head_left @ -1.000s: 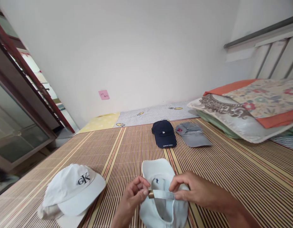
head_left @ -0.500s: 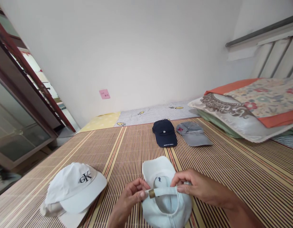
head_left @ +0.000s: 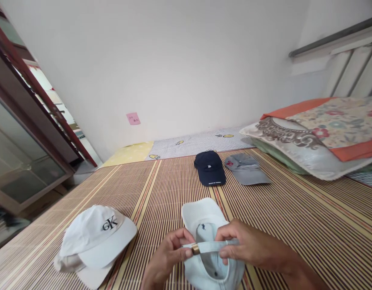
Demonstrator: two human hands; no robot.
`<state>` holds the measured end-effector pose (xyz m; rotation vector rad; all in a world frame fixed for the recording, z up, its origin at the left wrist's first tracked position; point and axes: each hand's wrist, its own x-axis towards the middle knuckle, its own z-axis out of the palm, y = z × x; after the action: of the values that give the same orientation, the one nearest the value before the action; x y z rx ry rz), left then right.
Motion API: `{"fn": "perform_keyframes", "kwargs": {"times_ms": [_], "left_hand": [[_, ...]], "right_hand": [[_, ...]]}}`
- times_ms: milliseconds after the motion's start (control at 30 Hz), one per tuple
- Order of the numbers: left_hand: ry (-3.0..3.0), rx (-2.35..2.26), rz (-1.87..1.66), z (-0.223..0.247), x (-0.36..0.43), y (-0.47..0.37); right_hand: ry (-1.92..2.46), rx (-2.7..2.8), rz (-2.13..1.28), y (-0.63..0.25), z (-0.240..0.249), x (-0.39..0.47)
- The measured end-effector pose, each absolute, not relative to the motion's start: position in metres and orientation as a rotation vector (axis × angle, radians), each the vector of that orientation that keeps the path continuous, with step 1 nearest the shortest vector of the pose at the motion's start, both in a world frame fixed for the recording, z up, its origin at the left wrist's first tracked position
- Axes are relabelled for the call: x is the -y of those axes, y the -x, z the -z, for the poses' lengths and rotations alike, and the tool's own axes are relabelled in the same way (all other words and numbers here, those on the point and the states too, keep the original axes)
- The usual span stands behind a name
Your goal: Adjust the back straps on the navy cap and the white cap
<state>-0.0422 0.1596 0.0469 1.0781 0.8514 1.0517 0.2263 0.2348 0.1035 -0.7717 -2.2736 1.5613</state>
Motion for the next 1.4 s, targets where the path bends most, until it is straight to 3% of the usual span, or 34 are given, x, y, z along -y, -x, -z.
{"fn": "perform_keyframes", "kwargs": {"times_ms": [600,900,1133,1400], "left_hand": [[-1.110,-0.924,-1.171,-0.051,-0.160,0.052],[-1.138,-1.329,-1.335,-0.041,-0.169,0.064],[-1.157,-1.501,-1.161,-0.015,-0.178,0.064],[-1.022,-1.376,-1.029,-0.013,-0.177,0.060]], "right_hand": [[0.919,2.168,-1.457,-0.244,-0.106,-0.248],[1.132,2.169,-1.165,-0.261,-0.099,-0.260],[1.290,2.266,-0.945,-0.263,-0.080,-0.268],[1.132,2.221,-1.155,-0.251,-0.087,-0.260]]}}
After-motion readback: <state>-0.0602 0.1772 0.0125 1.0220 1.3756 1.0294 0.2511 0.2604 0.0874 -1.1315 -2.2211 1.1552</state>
